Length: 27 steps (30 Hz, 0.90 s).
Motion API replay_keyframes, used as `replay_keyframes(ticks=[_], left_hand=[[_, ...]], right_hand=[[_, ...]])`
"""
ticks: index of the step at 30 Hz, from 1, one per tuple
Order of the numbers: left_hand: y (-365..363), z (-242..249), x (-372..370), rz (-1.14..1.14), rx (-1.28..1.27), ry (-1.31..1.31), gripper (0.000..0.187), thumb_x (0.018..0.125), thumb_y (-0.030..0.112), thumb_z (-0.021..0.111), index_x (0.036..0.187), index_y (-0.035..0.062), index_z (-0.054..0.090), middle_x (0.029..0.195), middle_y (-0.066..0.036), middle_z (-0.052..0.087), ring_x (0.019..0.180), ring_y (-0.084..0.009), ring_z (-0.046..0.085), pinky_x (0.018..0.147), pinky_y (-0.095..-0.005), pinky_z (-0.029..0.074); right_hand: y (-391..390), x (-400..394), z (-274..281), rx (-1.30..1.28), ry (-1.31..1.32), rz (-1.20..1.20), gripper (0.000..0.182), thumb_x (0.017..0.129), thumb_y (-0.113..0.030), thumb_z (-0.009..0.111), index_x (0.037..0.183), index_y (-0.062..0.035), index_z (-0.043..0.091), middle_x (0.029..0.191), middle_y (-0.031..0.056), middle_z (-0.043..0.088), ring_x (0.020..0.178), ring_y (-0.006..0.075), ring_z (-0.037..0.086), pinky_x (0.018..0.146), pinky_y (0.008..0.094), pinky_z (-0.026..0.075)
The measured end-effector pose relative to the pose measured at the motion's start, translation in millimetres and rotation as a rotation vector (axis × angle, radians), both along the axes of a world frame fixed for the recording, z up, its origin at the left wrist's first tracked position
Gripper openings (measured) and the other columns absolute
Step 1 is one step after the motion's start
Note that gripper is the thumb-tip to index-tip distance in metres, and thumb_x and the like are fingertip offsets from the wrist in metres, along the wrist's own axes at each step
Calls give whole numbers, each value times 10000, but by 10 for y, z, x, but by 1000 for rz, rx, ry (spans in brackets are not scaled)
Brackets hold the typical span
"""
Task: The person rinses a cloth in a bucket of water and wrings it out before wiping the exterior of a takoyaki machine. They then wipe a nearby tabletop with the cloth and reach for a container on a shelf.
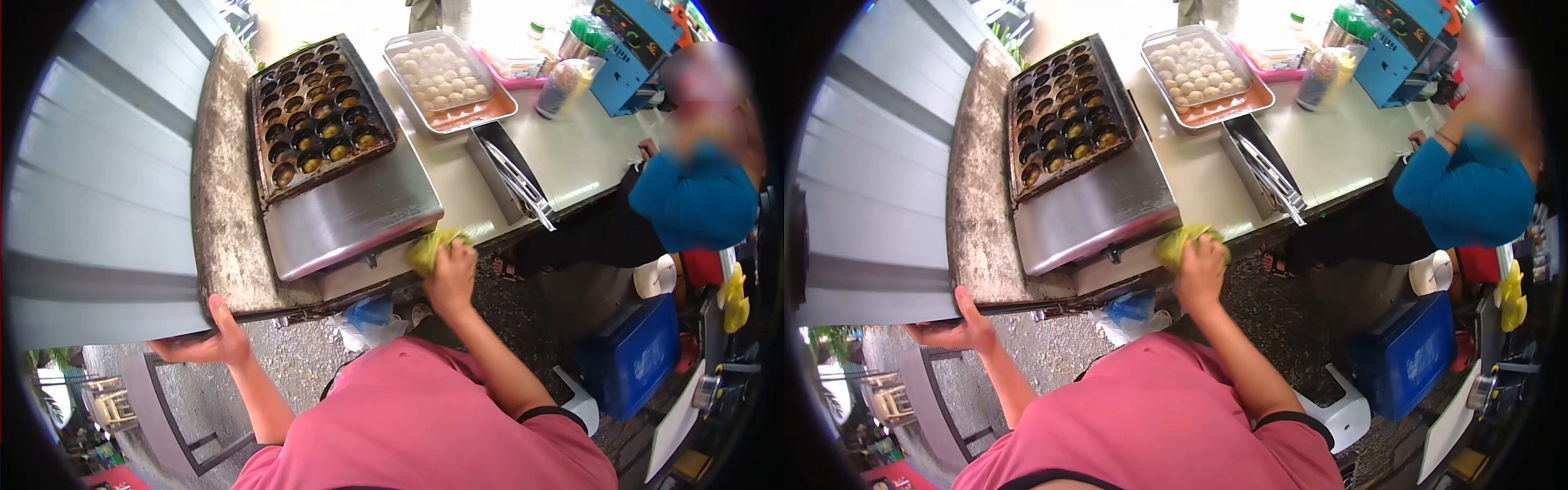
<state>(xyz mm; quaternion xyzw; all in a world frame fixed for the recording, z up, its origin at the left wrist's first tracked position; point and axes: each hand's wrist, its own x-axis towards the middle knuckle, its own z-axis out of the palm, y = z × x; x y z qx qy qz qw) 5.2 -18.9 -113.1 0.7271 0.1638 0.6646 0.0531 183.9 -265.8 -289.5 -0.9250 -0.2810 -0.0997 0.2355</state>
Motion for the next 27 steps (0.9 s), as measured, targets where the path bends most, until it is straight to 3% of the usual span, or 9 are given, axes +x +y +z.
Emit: replay_keyframes(ticks=[10, 14, 15, 19, 21, 22, 24, 26, 27], left_hand=[[-13, 31, -19, 57, -1, 76, 930, 723, 57, 735, 1407, -36, 111, 1366, -222, 282, 1227, -325, 385, 1044, -453, 344], [24, 21, -77, 132, 42, 134, 943, 722, 132, 752, 1408, -22, 123, 1384, -220, 248, 1252, -328, 351, 1059, -473, 309], [34, 0, -48, 79, 49, 55, 930, 717, 101, 761, 1401, -70, 155, 1350, -200, 320, 1213, -285, 400, 1035, -429, 333], [60, -12, -90, 122, 12, 98, 956, 715, 195, 763, 1409, -16, 139, 1393, -225, 221, 1293, -346, 308, 1071, -475, 276], [46, -35, -97, 132, 5, 88, 957, 715, 212, 765, 1408, -17, 146, 1399, -229, 216, 1305, -352, 295, 1074, -474, 273], [40, -25, -93, 135, 14, 91, 955, 716, 217, 766, 1406, -18, 150, 1400, -232, 216, 1311, -354, 286, 1074, -476, 270], [30, 9, -76, 139, 34, 91, 951, 717, 228, 768, 1403, -20, 157, 1402, -238, 216, 1323, -357, 270, 1075, -482, 264], [22, 36, -64, 91, 56, 78, 922, 717, 145, 756, 1405, -28, 168, 1404, -211, 247, 1264, -309, 338, 1059, -442, 281], [16, 43, -61, 69, 66, 72, 909, 717, 104, 750, 1406, -31, 173, 1405, -197, 262, 1235, -285, 372, 1051, -422, 289]], right_hand=[[1024, -942, -63, 83, -123, 651, 263, 747, -138, 543, 992, -54, 593, 1034, 103, 527, 937, 251, 496, 814, 353, 442], [923, -814, -118, 104, -69, 854, 263, 742, -152, 545, 985, -88, 624, 1061, 94, 545, 943, 259, 488, 796, 351, 441], [822, -802, -132, 94, 6, 862, 272, 724, -127, 564, 984, -85, 633, 1064, 103, 545, 957, 271, 490, 816, 357, 442], [168, -547, 130, 209, 473, 716, 434, 609, 48, 608, 1015, -92, 669, 1084, 151, 543, 1034, 354, 490, 935, 389, 422], [-143, -156, 516, 140, 756, 606, 534, 548, 135, 532, 1018, -75, 674, 1094, 178, 533, 1090, 395, 480, 974, 399, 407], [-298, -14, 669, 245, 741, 538, 493, 579, 144, 491, 1003, -31, 672, 1022, 190, 573, 1012, 367, 541, 947, 396, 429], [-561, 246, 853, 405, 778, 377, 537, 581, 148, 379, 1027, 6, 643, 1039, 163, 592, 1048, 293, 566, 956, 339, 426], [-703, 430, 968, 717, 993, 192, 572, 599, 155, 325, 1066, 13, 623, 1074, 116, 604, 1040, 209, 578, 937, 299, 442], [-684, 454, 1104, 816, 934, 185, 589, 599, 157, 318, 1089, 19, 615, 1082, 112, 599, 1047, 201, 575, 943, 296, 438]])
